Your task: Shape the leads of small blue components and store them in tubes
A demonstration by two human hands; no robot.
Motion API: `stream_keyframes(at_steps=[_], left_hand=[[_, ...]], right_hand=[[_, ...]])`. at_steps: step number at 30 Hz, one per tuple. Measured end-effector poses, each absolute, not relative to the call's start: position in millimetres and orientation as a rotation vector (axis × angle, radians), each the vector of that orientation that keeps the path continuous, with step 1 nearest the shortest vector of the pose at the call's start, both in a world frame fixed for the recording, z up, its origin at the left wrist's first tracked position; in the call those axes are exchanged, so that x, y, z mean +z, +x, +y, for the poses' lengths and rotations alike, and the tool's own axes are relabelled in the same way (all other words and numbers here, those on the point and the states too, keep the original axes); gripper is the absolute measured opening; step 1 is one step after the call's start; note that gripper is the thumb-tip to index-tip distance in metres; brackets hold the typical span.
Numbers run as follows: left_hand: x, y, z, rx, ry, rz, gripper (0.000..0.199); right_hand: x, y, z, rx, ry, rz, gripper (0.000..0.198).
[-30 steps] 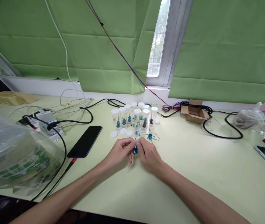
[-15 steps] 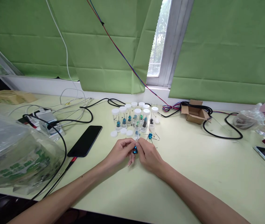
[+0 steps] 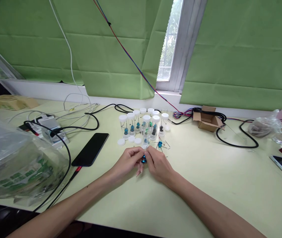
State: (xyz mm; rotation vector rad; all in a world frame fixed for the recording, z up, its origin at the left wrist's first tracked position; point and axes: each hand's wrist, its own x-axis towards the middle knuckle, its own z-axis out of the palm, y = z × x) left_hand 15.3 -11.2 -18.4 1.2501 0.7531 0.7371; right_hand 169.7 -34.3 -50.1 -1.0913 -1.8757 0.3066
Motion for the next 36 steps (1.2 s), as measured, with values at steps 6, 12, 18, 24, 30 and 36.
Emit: stream_keyframes(at_steps=[6,12,18,24,30,36], left_hand=[[-14.8,15.5,-12.7,0.73,1.234,0.761,0.028],[-15.4,15.7,-12.5,0.731,1.198,0.745,0.03],[-16.2,16.0,-11.7,0.725,1.159,0.727,0.033],[-16.1,15.8,-11.4,0.716,1.111,0.727,0.033],[-16.7,16.0,-10.8,0.709,1.076,0.727,0.031],[-18.2,15.4,-10.4,0.708,1.089,0.709,0.031]], right_hand=[[-49.7,169.3,-34.2,0.298,-1.089,-1.878,0.029],[-49.4,169.2,-34.6,0.307,-1.096,-1.868,0.029],[-49.1,170.1,-33.9,0.306,-1.09,-1.863,0.028],[-49.9,170.5,-33.8,0.315,-1.108,-1.856,0.029],[-50.6,171.0,-33.8,0.326,-1.117,-1.847,0.029],[-51.4,171.4,-33.7,0.369,-1.114,-1.831,0.028]])
